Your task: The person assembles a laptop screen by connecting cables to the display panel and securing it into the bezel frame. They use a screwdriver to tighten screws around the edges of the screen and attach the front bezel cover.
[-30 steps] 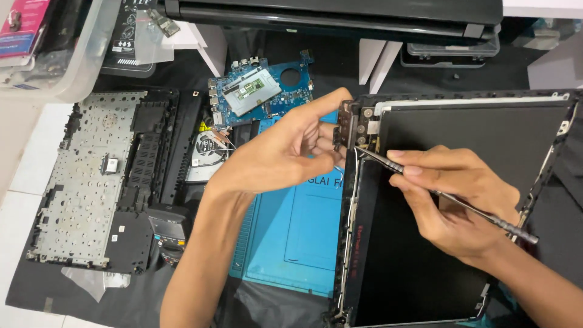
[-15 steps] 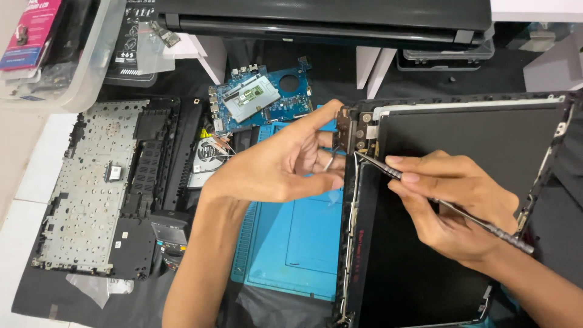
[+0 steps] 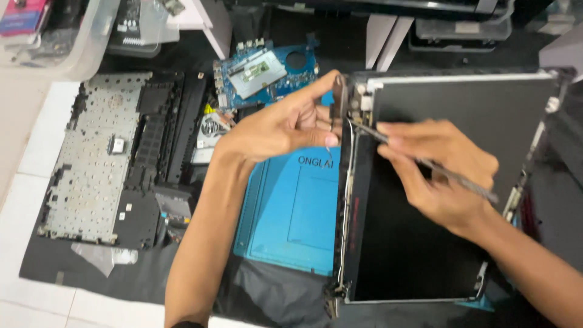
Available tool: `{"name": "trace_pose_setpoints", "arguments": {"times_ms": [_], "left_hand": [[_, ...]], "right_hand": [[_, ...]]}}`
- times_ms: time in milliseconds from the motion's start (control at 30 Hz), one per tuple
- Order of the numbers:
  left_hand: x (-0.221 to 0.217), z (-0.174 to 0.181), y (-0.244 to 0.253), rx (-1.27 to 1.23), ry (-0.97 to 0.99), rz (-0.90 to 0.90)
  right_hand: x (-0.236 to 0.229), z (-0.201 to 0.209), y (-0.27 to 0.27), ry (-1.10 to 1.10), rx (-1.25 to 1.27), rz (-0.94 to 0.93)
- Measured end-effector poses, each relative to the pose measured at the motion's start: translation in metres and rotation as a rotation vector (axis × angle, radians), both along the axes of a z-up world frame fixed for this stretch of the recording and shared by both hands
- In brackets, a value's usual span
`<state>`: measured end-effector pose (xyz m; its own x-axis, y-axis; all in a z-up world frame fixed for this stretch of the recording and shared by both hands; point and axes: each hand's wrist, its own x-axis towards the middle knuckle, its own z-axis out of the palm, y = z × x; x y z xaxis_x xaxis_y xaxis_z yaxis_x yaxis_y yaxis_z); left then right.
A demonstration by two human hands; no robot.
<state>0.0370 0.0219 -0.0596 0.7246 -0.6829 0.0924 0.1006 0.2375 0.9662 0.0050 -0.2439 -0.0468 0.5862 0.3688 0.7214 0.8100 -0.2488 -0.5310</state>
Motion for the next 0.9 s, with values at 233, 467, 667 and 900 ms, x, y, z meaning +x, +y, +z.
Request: {"name": "trace_pose_setpoints", "arguments": {"times_ms": [233, 467, 667, 900], "left_hand": [[-0.020, -0.056, 0.024, -0.012, 0.057, 0.209], [-0.037, -0.118, 0.030, -0.118, 0.178, 0.350], [-0.025, -0.137, 0.032, 0.075, 0.002, 0.430], [-0.018, -0.123, 0.035, 0.309, -0.109, 0.446]], "right_hand": [[0.020, -0.055, 0.024, 0.244, 0.074, 0.232], [0.012, -0.085, 0.045, 0.158, -0.061, 0.243], [0.012, -0.102, 0.047, 0.109, -0.081, 0.265], [0.014, -0.105, 0.043, 0.073, -0.083, 0.276]]}}
